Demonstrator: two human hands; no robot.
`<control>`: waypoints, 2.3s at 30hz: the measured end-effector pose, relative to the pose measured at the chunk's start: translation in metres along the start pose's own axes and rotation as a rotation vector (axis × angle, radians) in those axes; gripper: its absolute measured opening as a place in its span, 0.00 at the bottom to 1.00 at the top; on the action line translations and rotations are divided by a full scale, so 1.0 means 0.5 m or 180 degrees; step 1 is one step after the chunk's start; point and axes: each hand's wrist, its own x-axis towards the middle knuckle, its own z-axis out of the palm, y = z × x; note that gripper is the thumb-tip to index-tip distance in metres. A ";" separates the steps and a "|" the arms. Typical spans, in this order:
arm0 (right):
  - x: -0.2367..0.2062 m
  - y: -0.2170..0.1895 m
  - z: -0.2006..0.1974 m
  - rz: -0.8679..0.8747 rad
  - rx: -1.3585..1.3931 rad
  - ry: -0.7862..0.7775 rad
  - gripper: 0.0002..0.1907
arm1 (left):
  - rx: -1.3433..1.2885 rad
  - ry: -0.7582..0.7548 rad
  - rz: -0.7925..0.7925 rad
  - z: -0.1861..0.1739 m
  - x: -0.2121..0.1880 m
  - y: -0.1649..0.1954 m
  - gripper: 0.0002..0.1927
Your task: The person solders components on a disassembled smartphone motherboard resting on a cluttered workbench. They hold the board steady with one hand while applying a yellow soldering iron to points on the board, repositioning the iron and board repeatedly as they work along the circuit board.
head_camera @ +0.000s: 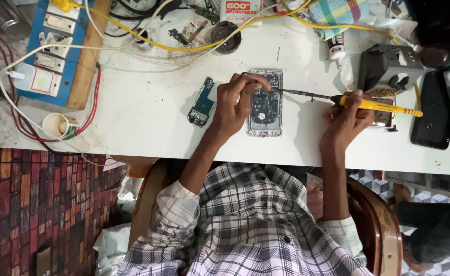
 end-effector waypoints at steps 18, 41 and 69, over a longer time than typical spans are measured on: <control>-0.002 0.000 -0.005 -0.0163 -0.0057 -0.0080 0.24 | -0.0254 0.0014 -0.0091 0.004 0.000 -0.002 0.09; 0.003 0.013 -0.016 -0.0147 -0.0138 -0.0053 0.24 | -0.0196 -0.0016 -0.0105 0.006 -0.003 -0.007 0.10; 0.007 0.041 -0.033 -0.0155 0.0352 -0.0105 0.19 | -0.0344 -0.0028 -0.0176 0.009 -0.003 -0.017 0.11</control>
